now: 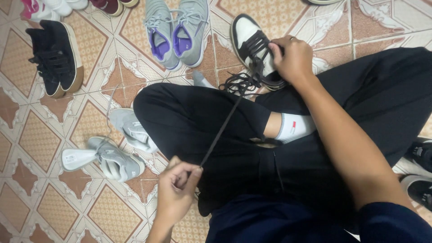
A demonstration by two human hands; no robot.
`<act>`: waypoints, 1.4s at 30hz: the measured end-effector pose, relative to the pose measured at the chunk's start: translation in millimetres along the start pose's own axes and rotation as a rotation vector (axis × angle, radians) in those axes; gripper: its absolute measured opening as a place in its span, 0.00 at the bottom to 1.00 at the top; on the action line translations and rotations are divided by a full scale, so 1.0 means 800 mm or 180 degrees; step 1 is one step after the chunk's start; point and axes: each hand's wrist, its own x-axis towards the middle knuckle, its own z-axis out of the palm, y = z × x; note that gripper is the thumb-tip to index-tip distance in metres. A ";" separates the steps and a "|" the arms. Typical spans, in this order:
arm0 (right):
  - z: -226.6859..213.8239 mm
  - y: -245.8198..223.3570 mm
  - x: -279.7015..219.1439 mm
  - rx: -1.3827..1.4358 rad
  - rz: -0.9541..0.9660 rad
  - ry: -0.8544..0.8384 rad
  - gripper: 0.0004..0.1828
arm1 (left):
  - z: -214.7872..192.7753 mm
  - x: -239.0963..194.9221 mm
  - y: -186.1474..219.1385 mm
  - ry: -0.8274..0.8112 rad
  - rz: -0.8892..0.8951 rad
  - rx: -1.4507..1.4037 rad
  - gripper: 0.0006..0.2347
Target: The person is sitting on the floor and threading laces through the eyelets of a sneaker.
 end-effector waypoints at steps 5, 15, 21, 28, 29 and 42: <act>-0.007 0.025 -0.006 -0.0306 0.0211 0.0159 0.08 | -0.003 0.033 0.054 0.0080 0.0440 -0.0103 0.03; -0.075 -0.042 0.033 0.1603 -0.0524 -0.0622 0.15 | 0.003 0.063 0.188 0.0055 0.1301 0.0262 0.01; -0.166 -0.129 0.051 0.3001 -0.1318 -0.1900 0.13 | 0.006 0.067 0.227 0.0034 0.1626 0.0629 0.01; -0.245 -0.141 0.068 0.3429 -0.1897 -0.2145 0.08 | 0.024 0.079 0.251 0.0153 0.1823 0.0459 0.02; -0.251 -0.129 0.068 0.3493 -0.1747 -0.2069 0.07 | 0.030 0.087 0.250 0.0116 0.1807 0.0355 0.01; -0.241 0.114 -0.008 0.4730 0.0475 0.0127 0.06 | 0.261 0.309 -0.033 -0.0451 0.0810 0.0392 0.19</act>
